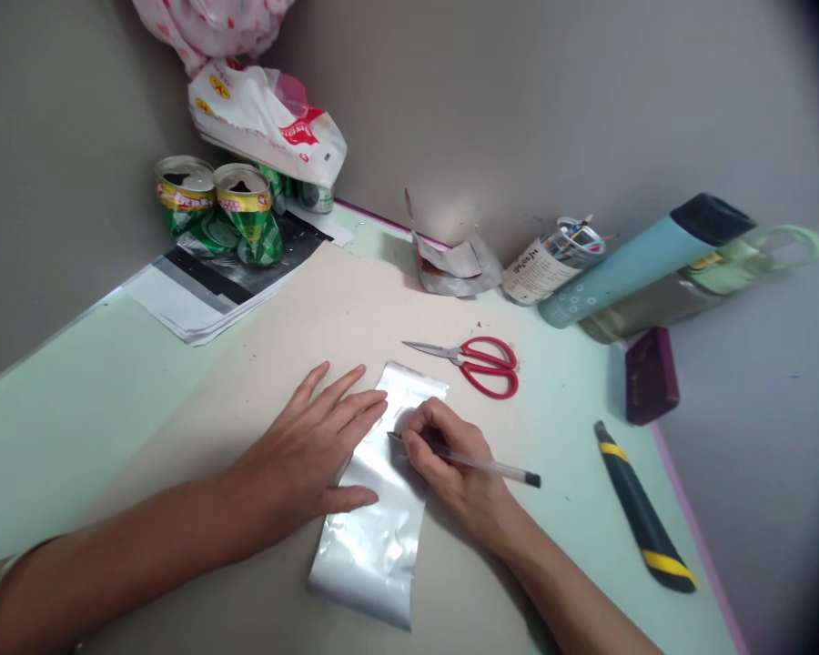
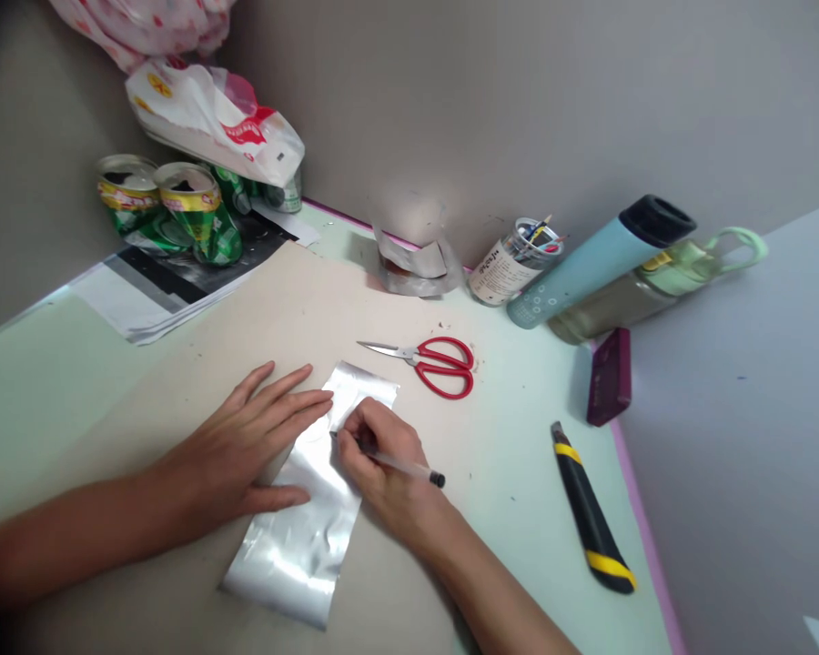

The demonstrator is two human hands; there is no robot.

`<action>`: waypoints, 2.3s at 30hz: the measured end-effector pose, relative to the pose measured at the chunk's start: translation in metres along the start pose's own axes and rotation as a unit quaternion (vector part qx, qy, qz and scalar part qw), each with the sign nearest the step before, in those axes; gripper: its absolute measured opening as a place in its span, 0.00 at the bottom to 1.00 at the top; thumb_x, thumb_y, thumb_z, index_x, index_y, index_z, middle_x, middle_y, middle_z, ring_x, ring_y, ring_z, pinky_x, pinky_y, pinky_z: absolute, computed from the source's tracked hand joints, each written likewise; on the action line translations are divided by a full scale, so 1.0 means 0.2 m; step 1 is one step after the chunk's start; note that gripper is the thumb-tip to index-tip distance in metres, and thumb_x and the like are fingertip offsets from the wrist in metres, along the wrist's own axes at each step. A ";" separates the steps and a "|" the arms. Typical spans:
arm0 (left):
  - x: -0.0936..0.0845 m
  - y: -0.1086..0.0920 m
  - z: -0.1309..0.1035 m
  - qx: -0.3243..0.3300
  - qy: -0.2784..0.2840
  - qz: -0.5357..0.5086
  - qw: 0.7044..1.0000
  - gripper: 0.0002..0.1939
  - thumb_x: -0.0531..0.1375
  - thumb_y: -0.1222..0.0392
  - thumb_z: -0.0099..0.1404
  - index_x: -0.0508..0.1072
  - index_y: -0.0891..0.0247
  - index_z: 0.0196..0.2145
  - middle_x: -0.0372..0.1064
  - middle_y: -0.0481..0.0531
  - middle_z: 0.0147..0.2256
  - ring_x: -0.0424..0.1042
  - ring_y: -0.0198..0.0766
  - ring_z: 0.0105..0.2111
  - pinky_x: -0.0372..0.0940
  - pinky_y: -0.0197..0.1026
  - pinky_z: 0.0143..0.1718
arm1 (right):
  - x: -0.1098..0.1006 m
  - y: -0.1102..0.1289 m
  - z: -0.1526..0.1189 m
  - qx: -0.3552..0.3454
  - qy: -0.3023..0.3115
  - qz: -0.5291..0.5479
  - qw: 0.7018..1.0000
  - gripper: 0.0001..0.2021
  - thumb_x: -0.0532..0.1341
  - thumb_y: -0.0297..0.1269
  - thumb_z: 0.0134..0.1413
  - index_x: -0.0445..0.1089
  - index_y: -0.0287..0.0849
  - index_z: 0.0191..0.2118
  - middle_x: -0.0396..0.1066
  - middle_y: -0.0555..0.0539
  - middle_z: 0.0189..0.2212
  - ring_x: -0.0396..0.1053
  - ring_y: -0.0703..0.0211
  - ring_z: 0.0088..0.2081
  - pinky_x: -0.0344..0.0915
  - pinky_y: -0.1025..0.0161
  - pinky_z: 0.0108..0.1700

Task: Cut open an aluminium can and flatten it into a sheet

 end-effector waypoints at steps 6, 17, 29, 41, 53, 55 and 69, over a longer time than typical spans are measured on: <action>0.00 0.00 0.00 0.002 0.004 -0.001 1.000 0.38 0.66 0.45 0.63 0.60 0.64 0.63 0.62 0.56 0.63 0.46 0.53 0.69 0.32 0.58 0.69 | 0.00 0.02 0.00 -0.020 0.030 0.009 0.999 0.09 0.57 0.28 0.62 0.60 0.44 0.30 0.59 0.54 0.27 0.53 0.64 0.28 0.51 0.65 0.29; 0.00 0.00 0.00 0.018 0.014 0.018 1.000 0.41 0.68 0.49 0.61 0.57 0.64 0.65 0.61 0.57 0.64 0.46 0.54 0.69 0.34 0.59 0.68 | -0.01 0.02 0.01 -0.025 0.068 0.007 0.997 0.09 0.58 0.27 0.59 0.61 0.44 0.29 0.62 0.54 0.27 0.56 0.64 0.29 0.53 0.65 0.30; 0.00 0.01 0.00 0.010 0.018 0.008 1.000 0.39 0.66 0.48 0.63 0.58 0.63 0.65 0.60 0.56 0.65 0.46 0.54 0.69 0.34 0.59 0.69 | -0.04 0.01 0.01 0.000 0.076 0.043 0.996 0.07 0.58 0.30 0.60 0.63 0.43 0.29 0.62 0.53 0.27 0.56 0.63 0.29 0.53 0.64 0.30; -0.01 -0.05 0.01 -0.003 -0.011 0.012 1.000 0.38 0.65 0.41 0.61 0.65 0.73 0.58 0.65 0.66 0.60 0.47 0.57 0.69 0.32 0.60 0.69 | -0.09 -0.05 0.00 0.030 -0.096 0.089 0.991 0.11 0.63 0.38 0.59 0.63 0.43 0.28 0.63 0.53 0.23 0.58 0.62 0.26 0.55 0.64 0.28; 0.01 -0.06 -0.01 -0.003 0.005 0.002 1.000 0.37 0.61 0.40 0.65 0.62 0.73 0.60 0.60 0.65 0.64 0.48 0.54 0.69 0.30 0.57 0.69 | -0.03 -0.04 -0.01 0.001 -0.086 0.030 0.996 0.08 0.58 0.34 0.63 0.63 0.44 0.30 0.64 0.53 0.26 0.59 0.64 0.26 0.58 0.66 0.28; 0.01 -0.05 -0.01 -0.004 0.004 0.004 1.000 0.37 0.61 0.40 0.65 0.62 0.73 0.60 0.60 0.65 0.64 0.49 0.54 0.69 0.31 0.57 0.69 | -0.02 -0.04 -0.01 0.004 -0.085 0.011 0.996 0.08 0.58 0.34 0.62 0.62 0.44 0.30 0.64 0.53 0.25 0.59 0.64 0.26 0.58 0.66 0.28; 0.02 -0.05 -0.01 -0.004 0.008 0.003 1.000 0.37 0.61 0.41 0.66 0.60 0.72 0.62 0.60 0.65 0.64 0.48 0.54 0.69 0.33 0.57 0.69 | 0.00 -0.05 0.00 0.019 -0.023 0.028 0.999 0.10 0.58 0.37 0.64 0.60 0.44 0.30 0.61 0.53 0.26 0.56 0.63 0.27 0.56 0.65 0.29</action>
Point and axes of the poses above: each hand's wrist, its own z-axis towards the middle knuckle, its own x-axis out of the palm, y = z × x, the point moved 9 cm from there along z, towards the middle knuckle
